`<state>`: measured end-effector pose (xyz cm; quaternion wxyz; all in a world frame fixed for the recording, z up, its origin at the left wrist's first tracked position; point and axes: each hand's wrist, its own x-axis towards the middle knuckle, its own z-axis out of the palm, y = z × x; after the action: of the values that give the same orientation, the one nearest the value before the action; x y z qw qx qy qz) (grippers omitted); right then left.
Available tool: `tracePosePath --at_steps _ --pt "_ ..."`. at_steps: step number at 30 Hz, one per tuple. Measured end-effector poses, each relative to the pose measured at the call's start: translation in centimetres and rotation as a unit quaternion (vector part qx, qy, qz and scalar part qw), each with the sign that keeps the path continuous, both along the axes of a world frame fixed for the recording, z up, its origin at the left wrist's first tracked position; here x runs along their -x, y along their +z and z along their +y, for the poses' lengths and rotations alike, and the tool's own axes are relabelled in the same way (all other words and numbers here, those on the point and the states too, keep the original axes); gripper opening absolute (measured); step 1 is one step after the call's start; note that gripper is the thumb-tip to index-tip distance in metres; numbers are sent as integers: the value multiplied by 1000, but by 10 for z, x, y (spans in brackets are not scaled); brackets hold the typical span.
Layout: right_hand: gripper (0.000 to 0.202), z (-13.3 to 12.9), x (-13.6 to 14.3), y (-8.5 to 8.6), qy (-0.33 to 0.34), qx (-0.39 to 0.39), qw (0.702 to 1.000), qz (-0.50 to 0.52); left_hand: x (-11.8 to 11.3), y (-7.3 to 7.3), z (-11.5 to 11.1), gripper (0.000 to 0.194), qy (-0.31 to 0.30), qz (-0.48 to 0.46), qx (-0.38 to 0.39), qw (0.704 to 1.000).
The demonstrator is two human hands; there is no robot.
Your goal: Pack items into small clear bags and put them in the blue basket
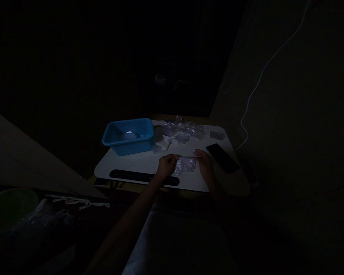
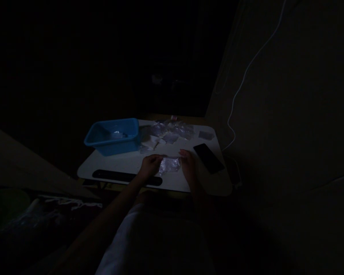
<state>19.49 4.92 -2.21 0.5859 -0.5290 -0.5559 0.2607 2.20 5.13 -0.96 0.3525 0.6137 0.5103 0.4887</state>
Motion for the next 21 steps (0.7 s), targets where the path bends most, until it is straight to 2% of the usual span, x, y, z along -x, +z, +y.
tracePosePath --at_steps 3,5,8,14,18,21 --pt "27 -2 3 4 55 21 998 -35 0 2 -1 17 -13 3 1 1000" --pt "21 -2 5 7 67 41 994 -73 0 3 -2 17 -17 9 7 1000" --pt "17 -1 6 9 49 51 993 -96 -1 3 -1 17 -11 12 10 1000" --pt "23 0 2 7 12 34 994 -106 1 5 -2 18 1 -16 19 1000" --pt "27 -1 2 8 11 33 994 -104 1 7 -3 20 14 -22 20 999" --pt "28 -1 2 8 15 31 994 -106 0 6 -3 23 -4 -38 29 999"
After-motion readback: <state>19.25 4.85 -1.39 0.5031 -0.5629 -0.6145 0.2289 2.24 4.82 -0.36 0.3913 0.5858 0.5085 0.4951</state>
